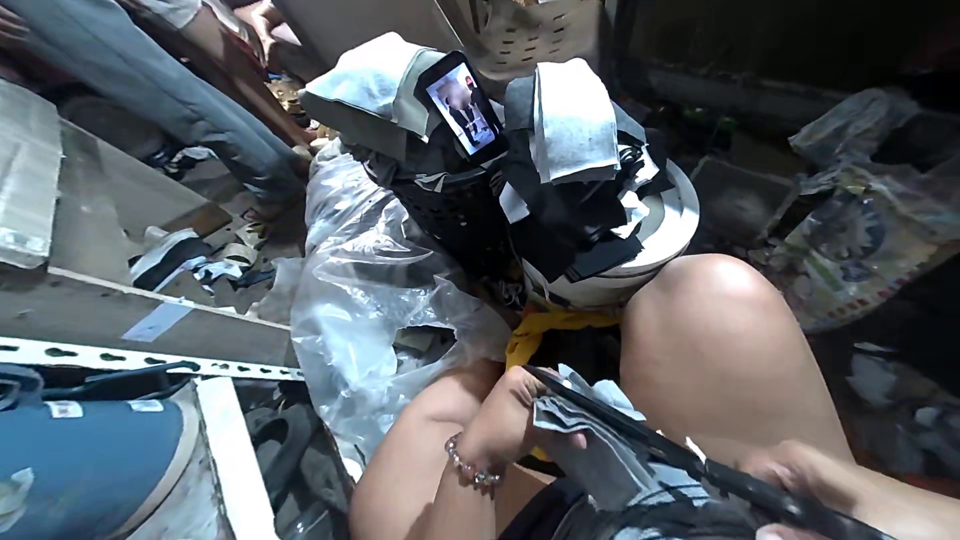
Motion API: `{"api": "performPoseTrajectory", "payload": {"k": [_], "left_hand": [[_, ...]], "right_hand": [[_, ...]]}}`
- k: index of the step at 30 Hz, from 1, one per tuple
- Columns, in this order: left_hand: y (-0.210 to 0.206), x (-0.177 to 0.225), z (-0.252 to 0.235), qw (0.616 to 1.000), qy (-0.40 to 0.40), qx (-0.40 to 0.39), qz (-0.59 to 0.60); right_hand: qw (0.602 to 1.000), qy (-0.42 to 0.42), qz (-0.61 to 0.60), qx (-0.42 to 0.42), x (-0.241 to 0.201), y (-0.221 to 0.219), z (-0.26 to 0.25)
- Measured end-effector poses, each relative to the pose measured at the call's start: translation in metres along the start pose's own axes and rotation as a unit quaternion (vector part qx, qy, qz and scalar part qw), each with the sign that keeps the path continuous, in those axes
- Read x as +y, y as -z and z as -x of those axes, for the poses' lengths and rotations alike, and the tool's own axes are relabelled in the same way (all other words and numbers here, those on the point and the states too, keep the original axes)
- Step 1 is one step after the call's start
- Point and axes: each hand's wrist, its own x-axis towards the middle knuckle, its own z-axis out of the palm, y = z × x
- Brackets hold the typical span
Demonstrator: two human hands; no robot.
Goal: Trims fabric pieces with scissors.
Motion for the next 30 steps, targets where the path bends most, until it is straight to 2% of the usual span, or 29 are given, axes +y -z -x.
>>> {"api": "performPoseTrajectory", "payload": {"k": [3, 6, 8, 9, 12, 15, 17, 20, 23, 25, 26, 28, 29, 30], "left_hand": [[0.008, -0.009, -0.004, 0.996, -0.010, 0.009, -0.087], [-0.003, -0.006, 0.001, 0.988, -0.008, 0.073, -0.136], [-0.009, -0.004, 0.004, 0.987, -0.032, 0.081, -0.134], [-0.012, -0.003, 0.005, 0.987, -0.053, 0.082, -0.129], [-0.018, 0.003, 0.009, 0.972, -0.151, 0.094, -0.156], [-0.023, 0.008, 0.017, 0.961, -0.195, 0.150, -0.126], [-0.015, 0.004, 0.027, 0.963, -0.188, 0.176, -0.074], [0.006, -0.016, 0.042, 0.969, -0.149, 0.188, -0.051], [0.000, -0.035, 0.047, 0.968, -0.094, 0.227, -0.053], [-0.001, -0.042, 0.048, 0.966, -0.106, 0.218, -0.087], [-0.004, -0.039, 0.047, 0.966, -0.125, 0.202, -0.099], [-0.015, -0.031, 0.043, 0.973, -0.169, 0.121, -0.097], [-0.031, -0.011, 0.040, 0.980, -0.157, 0.098, -0.069], [-0.046, 0.015, 0.039, 0.985, -0.122, 0.122, -0.020]], "right_hand": [[0.985, 0.067, 0.136, 0.086, -0.002, 0.008, -0.001], [0.914, 0.192, 0.268, 0.235, -0.003, 0.009, -0.017], [0.868, 0.263, 0.295, 0.299, -0.008, 0.006, -0.039], [0.868, 0.280, 0.283, 0.296, -0.013, 0.005, -0.050], [0.900, 0.273, 0.230, 0.250, -0.034, -0.004, -0.075], [0.885, 0.304, 0.252, 0.246, -0.058, -0.008, -0.087], [0.879, 0.334, 0.259, 0.219, -0.079, -0.006, -0.087], [0.902, 0.331, 0.249, 0.123, -0.120, 0.003, -0.081], [0.915, 0.334, 0.222, 0.047, -0.156, 0.016, -0.084], [0.927, 0.314, 0.203, 0.027, -0.176, 0.022, -0.091], [0.933, 0.301, 0.194, 0.026, -0.183, 0.025, -0.098], [0.948, 0.263, 0.176, 0.031, -0.190, 0.030, -0.115], [0.954, 0.242, 0.171, 0.040, -0.191, 0.032, -0.124], [0.957, 0.227, 0.171, 0.062, -0.190, 0.034, -0.133]]}}
